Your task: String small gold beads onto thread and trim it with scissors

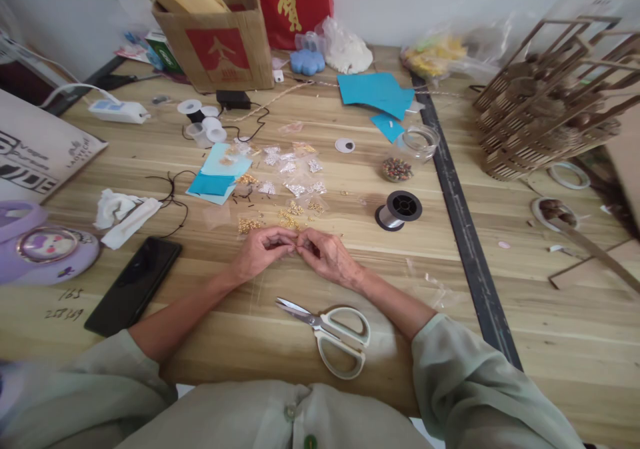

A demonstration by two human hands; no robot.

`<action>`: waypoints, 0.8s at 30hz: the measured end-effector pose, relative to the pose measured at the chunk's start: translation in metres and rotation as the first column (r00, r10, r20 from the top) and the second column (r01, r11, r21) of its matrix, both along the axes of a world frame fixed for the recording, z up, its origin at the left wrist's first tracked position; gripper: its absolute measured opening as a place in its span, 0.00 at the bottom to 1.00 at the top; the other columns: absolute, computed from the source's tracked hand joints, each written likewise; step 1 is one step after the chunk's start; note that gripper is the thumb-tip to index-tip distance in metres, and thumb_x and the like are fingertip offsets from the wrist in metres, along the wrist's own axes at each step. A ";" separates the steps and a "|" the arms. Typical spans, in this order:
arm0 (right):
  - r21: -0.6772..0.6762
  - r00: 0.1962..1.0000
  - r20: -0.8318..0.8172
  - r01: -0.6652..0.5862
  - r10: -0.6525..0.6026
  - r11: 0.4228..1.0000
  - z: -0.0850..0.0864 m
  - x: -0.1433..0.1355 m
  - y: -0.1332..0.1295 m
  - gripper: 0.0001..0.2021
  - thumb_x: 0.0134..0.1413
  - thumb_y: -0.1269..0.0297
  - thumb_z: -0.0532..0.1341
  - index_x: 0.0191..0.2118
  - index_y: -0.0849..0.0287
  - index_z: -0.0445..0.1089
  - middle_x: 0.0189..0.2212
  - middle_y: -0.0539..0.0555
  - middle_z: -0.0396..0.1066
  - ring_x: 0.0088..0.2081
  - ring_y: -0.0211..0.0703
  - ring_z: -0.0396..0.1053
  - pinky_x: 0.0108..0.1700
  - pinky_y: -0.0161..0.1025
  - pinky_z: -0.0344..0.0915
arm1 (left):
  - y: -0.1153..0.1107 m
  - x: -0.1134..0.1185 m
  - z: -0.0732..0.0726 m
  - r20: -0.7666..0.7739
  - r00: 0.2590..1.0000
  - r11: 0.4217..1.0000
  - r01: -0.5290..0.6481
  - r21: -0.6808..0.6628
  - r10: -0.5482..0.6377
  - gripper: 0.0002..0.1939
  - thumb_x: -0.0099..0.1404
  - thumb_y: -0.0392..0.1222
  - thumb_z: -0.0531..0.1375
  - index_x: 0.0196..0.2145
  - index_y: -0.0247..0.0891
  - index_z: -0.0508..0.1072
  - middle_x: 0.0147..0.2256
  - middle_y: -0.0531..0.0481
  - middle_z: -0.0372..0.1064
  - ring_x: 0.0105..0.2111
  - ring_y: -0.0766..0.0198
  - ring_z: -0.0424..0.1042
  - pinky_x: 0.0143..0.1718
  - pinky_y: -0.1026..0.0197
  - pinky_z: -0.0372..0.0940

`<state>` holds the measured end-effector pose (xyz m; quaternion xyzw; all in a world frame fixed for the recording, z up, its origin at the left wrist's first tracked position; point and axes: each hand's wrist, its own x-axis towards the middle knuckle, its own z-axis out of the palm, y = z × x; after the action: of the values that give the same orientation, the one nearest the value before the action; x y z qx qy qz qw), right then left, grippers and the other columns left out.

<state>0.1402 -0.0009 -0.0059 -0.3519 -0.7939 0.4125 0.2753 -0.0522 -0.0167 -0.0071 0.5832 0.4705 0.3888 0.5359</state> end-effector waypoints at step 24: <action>-0.106 0.999 -0.019 -0.030 0.028 0.994 0.001 0.003 0.003 0.06 0.60 0.64 0.55 0.36 0.60 0.65 0.25 0.47 0.62 0.26 0.33 0.56 0.29 0.31 0.54 | 0.002 -0.004 0.007 -0.132 0.981 0.990 0.137 -0.022 -0.139 0.09 0.59 0.42 0.60 0.30 0.32 0.73 0.23 0.53 0.67 0.23 0.70 0.65 0.25 0.68 0.61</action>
<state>0.1431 0.0018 -0.0046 -0.3508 -0.7734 0.4611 0.2571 -0.0563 -0.0143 -0.0001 0.6357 0.4661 0.3079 0.5328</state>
